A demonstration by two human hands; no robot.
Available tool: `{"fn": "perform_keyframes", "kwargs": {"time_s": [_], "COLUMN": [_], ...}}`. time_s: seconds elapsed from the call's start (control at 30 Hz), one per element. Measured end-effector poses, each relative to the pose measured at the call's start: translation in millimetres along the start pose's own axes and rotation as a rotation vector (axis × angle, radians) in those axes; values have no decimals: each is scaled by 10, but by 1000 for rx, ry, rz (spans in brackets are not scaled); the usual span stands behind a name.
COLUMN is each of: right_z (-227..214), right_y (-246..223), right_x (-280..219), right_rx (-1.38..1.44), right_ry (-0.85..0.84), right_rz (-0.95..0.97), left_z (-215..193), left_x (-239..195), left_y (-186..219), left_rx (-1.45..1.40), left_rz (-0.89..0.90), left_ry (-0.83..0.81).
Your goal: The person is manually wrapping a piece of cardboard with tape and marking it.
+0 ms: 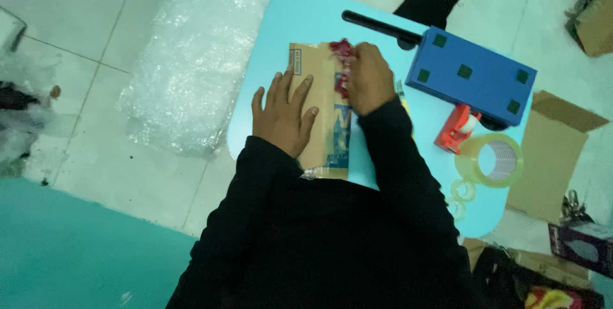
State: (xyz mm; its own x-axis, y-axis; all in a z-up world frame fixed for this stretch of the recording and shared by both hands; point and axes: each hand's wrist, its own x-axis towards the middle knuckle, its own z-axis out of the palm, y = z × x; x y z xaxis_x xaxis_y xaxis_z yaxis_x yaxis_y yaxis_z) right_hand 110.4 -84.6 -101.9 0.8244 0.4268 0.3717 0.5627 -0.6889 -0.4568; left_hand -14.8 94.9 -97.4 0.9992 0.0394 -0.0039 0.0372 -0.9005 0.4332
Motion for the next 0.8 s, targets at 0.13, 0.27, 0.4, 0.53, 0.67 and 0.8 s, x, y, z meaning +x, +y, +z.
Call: {"fn": "perform_keyframes", "kwargs": {"time_s": [0.13, 0.27, 0.4, 0.53, 0.67, 0.8], "right_z": [-367, -561, -480, -529, -545, -638], "right_y": [-101, -228, -121, -83, -56, -278], "right_x": [-197, -571, -821, -847, -845, -941], "right_rx": [-17, 15, -21, -93, -145, -150], "right_ry": [-167, -160, -117, -162, -31, 94], "right_rz": [246, 162, 66, 171, 77, 1], "left_z": [-16, 114, -46, -228, -248, -184], "left_x": [52, 141, -9, -177, -202, -230], "left_y": [47, -87, -210, -320, -294, -341], "left_rx": [-30, -175, -342, -333, -180, -254], "left_rz": [-62, -87, -12, 91, 144, 204], "left_ry": [-15, 57, 37, -206, -323, -257]}}
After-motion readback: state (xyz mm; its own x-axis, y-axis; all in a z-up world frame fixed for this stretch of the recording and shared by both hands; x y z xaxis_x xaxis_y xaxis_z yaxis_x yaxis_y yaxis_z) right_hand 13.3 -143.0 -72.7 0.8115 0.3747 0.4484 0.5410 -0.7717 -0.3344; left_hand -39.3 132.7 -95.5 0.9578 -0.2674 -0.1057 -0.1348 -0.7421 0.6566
